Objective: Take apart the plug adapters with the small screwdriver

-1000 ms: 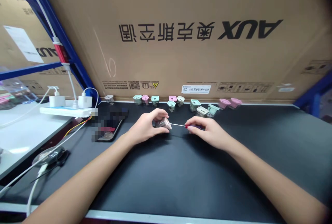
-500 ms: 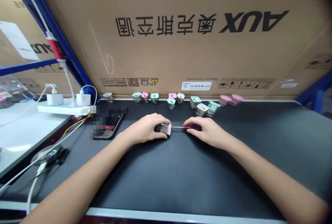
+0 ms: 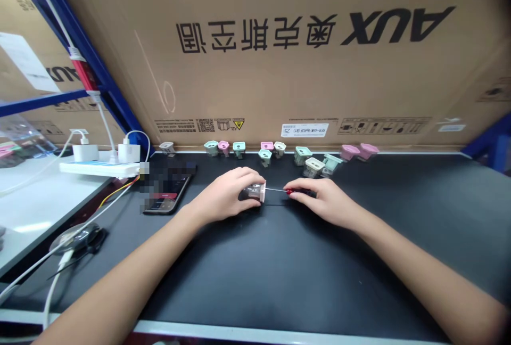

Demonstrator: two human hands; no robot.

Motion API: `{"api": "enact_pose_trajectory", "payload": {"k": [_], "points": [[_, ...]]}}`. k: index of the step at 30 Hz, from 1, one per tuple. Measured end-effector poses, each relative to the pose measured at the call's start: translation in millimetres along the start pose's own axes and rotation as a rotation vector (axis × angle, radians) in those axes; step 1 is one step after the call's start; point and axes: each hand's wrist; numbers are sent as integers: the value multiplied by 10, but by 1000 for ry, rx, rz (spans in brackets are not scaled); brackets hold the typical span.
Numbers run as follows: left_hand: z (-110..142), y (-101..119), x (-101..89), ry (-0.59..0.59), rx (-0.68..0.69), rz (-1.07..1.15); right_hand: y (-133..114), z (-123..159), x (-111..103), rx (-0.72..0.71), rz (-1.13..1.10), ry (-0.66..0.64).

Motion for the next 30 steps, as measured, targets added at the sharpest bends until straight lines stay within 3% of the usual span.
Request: {"api": "enact_pose_trajectory", "payload": {"k": [9,24,30], "points": [[-2,11,-15,63,29,-16,-62,11,-31,113,-182,-51],[-3,-51,-30,91,-155,90,228,-46,-118,68,199,62],[-17,80,35,50,-161,221,37,-10,-9,-33,210,129]]}}
Point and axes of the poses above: each hand's wrist, its own z-axis away from the middle knuckle, its own x-axis out of the palm, y = z × x, and after that the axes turned 8 degrees about -z, right-handed
